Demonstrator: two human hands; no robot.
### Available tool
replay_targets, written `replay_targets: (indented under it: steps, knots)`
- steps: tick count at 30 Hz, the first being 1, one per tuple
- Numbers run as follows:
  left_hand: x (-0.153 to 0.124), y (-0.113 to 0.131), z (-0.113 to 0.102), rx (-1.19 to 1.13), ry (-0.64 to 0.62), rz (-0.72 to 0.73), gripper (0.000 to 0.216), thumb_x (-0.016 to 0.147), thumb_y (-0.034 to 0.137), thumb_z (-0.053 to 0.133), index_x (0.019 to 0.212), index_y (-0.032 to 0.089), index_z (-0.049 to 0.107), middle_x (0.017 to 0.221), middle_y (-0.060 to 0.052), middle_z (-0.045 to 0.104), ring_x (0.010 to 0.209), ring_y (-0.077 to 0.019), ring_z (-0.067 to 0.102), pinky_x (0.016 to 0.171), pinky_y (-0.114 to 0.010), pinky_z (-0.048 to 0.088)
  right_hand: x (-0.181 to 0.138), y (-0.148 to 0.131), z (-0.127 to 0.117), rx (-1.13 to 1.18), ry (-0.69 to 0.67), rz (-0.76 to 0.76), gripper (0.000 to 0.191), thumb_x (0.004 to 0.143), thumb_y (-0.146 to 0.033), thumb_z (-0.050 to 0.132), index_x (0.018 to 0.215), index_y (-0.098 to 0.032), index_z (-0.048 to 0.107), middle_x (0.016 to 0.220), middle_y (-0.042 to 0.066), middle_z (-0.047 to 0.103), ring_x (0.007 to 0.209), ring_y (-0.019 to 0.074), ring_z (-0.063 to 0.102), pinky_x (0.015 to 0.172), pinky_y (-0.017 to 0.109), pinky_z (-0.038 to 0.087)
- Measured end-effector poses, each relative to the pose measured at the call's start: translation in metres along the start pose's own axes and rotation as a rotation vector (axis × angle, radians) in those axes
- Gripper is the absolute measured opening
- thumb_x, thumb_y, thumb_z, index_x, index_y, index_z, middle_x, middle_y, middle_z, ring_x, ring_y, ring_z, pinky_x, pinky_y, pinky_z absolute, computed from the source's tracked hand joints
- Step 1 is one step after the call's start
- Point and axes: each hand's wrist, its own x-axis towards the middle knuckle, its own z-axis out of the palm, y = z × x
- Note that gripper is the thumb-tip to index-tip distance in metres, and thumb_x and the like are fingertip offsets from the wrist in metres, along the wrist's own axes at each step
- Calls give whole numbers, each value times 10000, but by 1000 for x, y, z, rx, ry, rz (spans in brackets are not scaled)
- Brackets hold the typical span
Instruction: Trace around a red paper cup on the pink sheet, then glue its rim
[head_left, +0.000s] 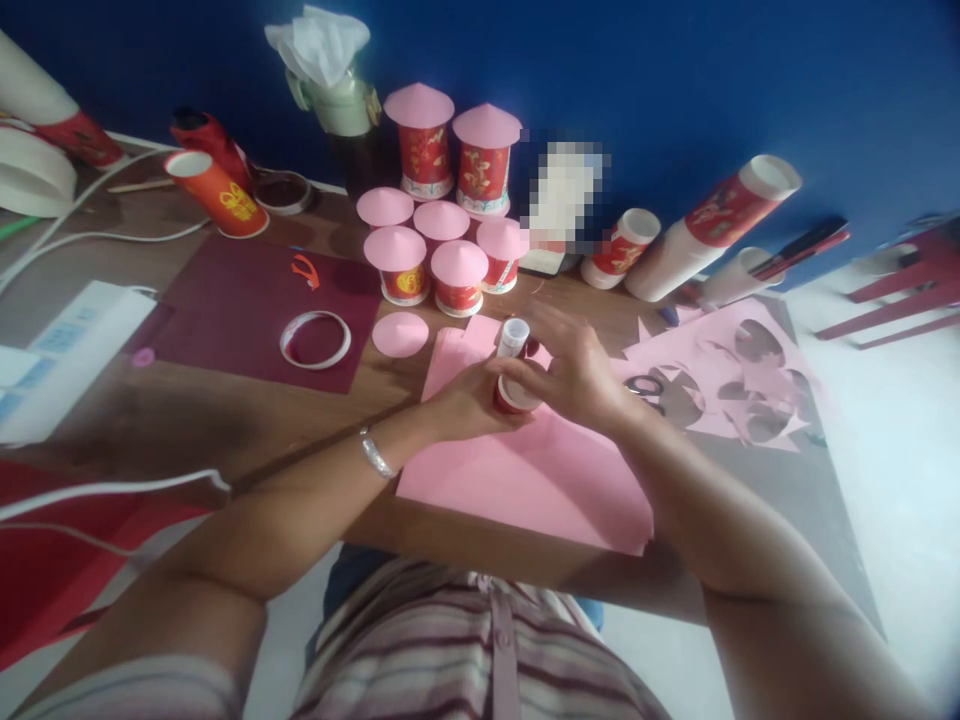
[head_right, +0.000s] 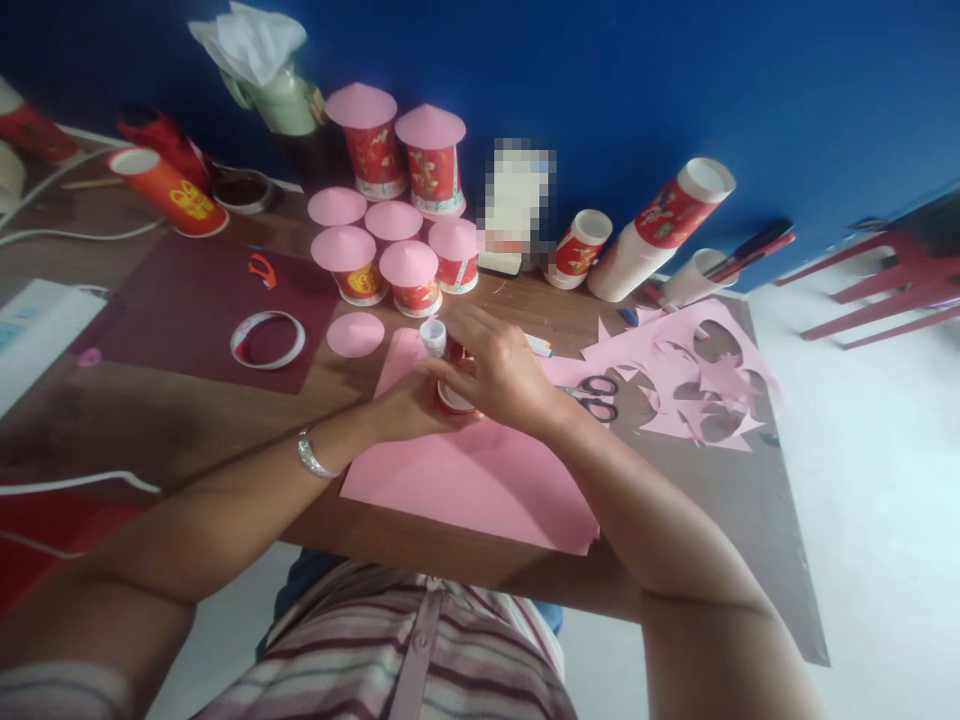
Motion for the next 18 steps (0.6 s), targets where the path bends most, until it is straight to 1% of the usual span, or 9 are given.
replay_targets:
  steps: [3, 5, 7, 9, 10, 12, 14, 16, 18]
  knots:
    - [0, -3, 1, -9, 4, 9, 286, 833, 280, 807, 1094, 206, 717, 1131, -58, 775, 1085, -260, 743, 953, -437, 627, 2, -2, 3, 32, 16, 22, 277, 1002, -351, 687, 805, -219, 543, 796, -3, 553, 721, 155, 495, 652, 308, 407]
    - [-1, -2, 0, 21, 12, -26, 345, 824, 296, 815, 1140, 220, 703, 1186, -67, 766, 1129, -281, 735, 964, -453, 620, 3, -5, 7, 89, 34, 74, 282, 979, -377, 721, 803, -217, 570, 796, -4, 570, 722, 153, 510, 666, 312, 435]
    - [-1, 1, 0, 59, 9, -77, 512, 804, 342, 849, 1265, 239, 650, 1286, -82, 740, 1211, -310, 707, 998, -480, 603, 3, -7, 9, 211, 79, 190, 298, 950, -441, 764, 829, -219, 607, 813, -1, 614, 734, 157, 560, 690, 320, 486]
    - [-1, 5, -1, 87, 26, -114, 698, 763, 401, 899, 1358, 241, 572, 1354, -103, 707, 1257, -335, 679, 1028, -510, 583, 0, -7, 8, 397, 176, 333, 337, 916, -521, 797, 876, -230, 632, 838, -1, 670, 752, 166, 628, 711, 329, 545]
    - [-1, 7, -1, 92, 46, -117, 756, 735, 424, 924, 1362, 231, 549, 1359, -113, 697, 1255, -343, 674, 1032, -521, 576, -2, -6, 7, 495, 239, 393, 361, 898, -553, 810, 894, -237, 636, 834, -5, 687, 750, 169, 654, 707, 330, 566]
    - [0, 9, 0, 87, 123, -93, 772, 698, 439, 953, 1307, 211, 537, 1336, -124, 688, 1224, -345, 676, 1030, -526, 571, -9, -2, 2, 652, 362, 475, 408, 850, -599, 841, 899, -246, 641, 775, -23, 679, 695, 162, 660, 678, 327, 588]
    - [1, 8, 1, 80, 196, -52, 720, 711, 423, 947, 1262, 208, 537, 1319, -127, 678, 1217, -338, 671, 1050, -530, 564, -18, 4, -3, 752, 439, 546, 450, 783, -609, 892, 893, -248, 647, 710, -43, 649, 622, 143, 629, 627, 313, 586]
    - [0, 5, 1, 87, 235, -2, 729, 727, 411, 938, 1295, 217, 523, 1357, -137, 653, 1266, -342, 648, 1110, -551, 539, -30, 8, -7, 811, 494, 606, 479, 718, -581, 944, 904, -249, 653, 721, -49, 660, 591, 128, 611, 581, 290, 574]
    - [-2, 2, 1, 112, 226, 60, 836, 714, 405, 943, 1383, 227, 475, 1449, -161, 596, 1369, -362, 594, 1191, -581, 489, -41, 10, -6, 856, 506, 657, 487, 692, -568, 962, 872, -242, 648, 714, -49, 660, 592, 125, 620, 558, 272, 570]
